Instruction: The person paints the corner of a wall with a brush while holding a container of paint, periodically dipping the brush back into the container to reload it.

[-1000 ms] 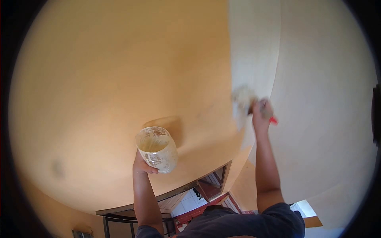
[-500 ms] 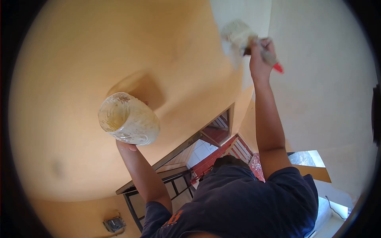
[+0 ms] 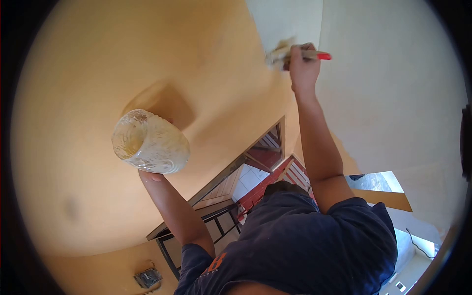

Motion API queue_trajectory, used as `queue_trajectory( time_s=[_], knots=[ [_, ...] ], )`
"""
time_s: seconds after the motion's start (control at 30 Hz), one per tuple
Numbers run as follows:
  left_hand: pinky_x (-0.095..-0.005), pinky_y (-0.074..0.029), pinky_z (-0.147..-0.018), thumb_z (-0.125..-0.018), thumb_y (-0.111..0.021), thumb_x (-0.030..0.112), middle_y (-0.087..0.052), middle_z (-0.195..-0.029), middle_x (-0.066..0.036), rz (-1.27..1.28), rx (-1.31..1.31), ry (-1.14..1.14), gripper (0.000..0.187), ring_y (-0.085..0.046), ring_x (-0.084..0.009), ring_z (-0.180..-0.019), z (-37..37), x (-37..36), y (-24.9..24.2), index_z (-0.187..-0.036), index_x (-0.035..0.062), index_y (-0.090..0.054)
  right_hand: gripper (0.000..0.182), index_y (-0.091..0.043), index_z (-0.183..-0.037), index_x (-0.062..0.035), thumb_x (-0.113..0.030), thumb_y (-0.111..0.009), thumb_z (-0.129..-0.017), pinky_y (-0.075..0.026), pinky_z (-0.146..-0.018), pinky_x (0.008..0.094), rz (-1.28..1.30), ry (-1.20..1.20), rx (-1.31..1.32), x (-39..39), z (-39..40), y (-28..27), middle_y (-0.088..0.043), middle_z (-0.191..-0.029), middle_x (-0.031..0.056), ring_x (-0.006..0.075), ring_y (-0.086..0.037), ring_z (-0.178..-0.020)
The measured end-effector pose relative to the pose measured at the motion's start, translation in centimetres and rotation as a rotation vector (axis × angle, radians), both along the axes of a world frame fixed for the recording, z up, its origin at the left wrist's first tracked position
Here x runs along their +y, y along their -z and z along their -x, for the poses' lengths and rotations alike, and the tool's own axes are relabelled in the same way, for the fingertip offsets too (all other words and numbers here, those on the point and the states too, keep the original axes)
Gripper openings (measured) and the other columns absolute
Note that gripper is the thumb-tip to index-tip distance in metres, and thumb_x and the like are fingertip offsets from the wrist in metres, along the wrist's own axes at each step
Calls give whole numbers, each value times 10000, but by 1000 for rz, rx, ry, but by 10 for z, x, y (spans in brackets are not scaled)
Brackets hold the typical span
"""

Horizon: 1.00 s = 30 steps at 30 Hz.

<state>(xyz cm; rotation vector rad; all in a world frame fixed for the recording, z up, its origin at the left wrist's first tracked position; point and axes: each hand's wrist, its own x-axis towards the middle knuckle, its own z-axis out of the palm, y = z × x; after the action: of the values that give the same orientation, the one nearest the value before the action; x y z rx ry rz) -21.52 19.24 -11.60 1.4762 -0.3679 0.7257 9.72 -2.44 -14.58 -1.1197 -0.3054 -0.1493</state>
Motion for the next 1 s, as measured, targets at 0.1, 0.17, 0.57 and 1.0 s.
queue_trajectory(
  time_s=[0.1, 0.17, 0.57, 1.0],
  knots=[
    [-511, -419, -943, -364, -904, 431, -441, -1299, -143, -39, -35, 31, 1244, -462, -393, -1164, -1, 1, 0, -1384, 116, -267, 115, -431, -813, -33, -98, -522, -844, -486, -500, 281, -354, -24, 102, -10, -3, -6, -522, -702, 72, 126, -528, -570],
    [-516, -415, -945, -373, -896, 450, -448, -1291, -146, -42, -28, -6, 1234, -471, -399, -1153, -1, 0, 1, -1382, 114, -270, 116, -411, -842, -43, -105, -508, -859, -497, -528, 296, -378, -37, 88, -14, 2, 3, -521, -755, 78, 130, -532, -607],
    [-530, -391, -984, -376, -895, 454, -429, -1314, -119, -52, -32, 23, 1220, -462, -357, -1170, -3, -1, 1, -1377, 133, -277, 152, -478, -840, -78, -181, -590, -852, -424, -446, 237, 221, -141, 362, -72, 37, 155, -537, -642, 22, 90, -515, -523],
    [-552, -340, -1015, -325, -903, 424, -425, -1324, -113, -7, -44, 96, 1248, -422, -334, -1221, -2, 4, 1, -1375, 141, -290, 557, -630, -684, 27, -505, -553, -830, -454, -534, 411, 1427, 86, 147, -112, 46, 203, -597, -592, 162, 287, -602, -540]
  ],
)
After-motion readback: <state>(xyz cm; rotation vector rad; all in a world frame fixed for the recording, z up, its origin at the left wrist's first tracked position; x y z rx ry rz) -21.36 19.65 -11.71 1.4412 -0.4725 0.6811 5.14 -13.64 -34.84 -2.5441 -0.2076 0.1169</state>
